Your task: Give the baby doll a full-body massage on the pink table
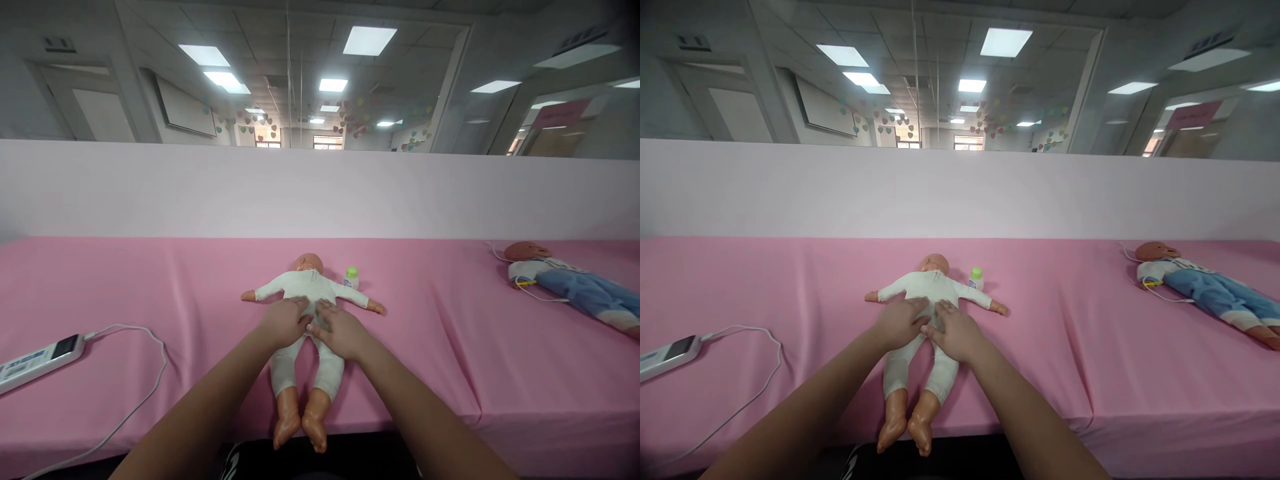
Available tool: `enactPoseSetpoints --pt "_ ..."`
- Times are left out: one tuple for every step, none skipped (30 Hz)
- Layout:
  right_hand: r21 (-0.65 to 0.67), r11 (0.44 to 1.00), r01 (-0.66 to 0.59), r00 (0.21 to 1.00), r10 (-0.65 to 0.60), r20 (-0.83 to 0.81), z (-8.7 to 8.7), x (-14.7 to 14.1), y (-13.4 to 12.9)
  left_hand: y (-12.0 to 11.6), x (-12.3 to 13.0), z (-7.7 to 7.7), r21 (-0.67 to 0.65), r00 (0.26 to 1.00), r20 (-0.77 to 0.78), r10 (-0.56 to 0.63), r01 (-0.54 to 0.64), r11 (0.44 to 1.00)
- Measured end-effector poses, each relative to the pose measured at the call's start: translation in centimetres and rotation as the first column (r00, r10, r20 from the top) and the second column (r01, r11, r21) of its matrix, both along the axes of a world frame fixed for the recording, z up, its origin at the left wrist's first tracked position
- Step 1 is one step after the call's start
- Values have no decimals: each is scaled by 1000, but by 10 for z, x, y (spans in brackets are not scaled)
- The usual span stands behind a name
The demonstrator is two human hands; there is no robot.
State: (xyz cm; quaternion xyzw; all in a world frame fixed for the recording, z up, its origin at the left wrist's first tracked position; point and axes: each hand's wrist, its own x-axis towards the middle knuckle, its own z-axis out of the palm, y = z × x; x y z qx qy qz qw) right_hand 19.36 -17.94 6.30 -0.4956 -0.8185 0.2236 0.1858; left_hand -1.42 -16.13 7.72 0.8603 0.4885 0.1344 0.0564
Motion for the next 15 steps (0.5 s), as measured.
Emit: enactPoseSetpoints --pt "-8 1000 8 1000 -8 -8 0 0 2 2 0 0 25 1000 -3 -6 6 1000" --pt "-26 1000 6 1000 -7 -19 -1 0 3 5 1 -2 38 1000 -4 -13 13 999" --pt "-49 999 -1 999 -1 -32 -2 0 5 7 1 -6 34 1000 -3 -21 22 999" --pt "-73 997 -12 999 9 -43 -3 0 6 8 2 -11 18 1000 2 -29 29 999" --pt "-92 996 -23 999 18 -49 -4 -1 6 10 3 -17 3 999 15 -35 35 999" --pt "-102 994 -31 999 26 -47 -5 -2 7 11 3 -24 -10 999 32 -37 37 999" --pt "-105 994 -36 999 32 -38 -6 -4 7 12 3 -29 -19 998 50 -36 37 999" --pt "-103 994 -38 999 36 -26 -7 -5 7 12 3 -33 -24 997 63 -34 36 999" --pt "-100 994 -39 999 38 -16 -7 -6 7 12 3 -35 -29 997 70 -30 32 999" --pt "-96 994 -42 999 41 -13 -7 -6 7 12 2 -35 -31 997 71 -22 24 999" --pt "-91 995 -47 999 46 -16 -6 -5 8 12 1 -33 -31 998 67 -11 14 999" --pt "-89 994 -57 998 54 -26 -4 -3 9 12 0 -29 -36 998 57 -1 3 999" --pt "-92 993 -67 997 64 -41 -1 -1 10 13 -2 -23 -44 999 44 7 -6 999" --pt "-102 992 -76 996 70 -56 2 3 12 13 -3 -17 -47 999 33 17 -15 999" --pt "-115 990 -80 995 73 -69 6 7 15 14 -4 -11 -40 999 26 26 -25 999"
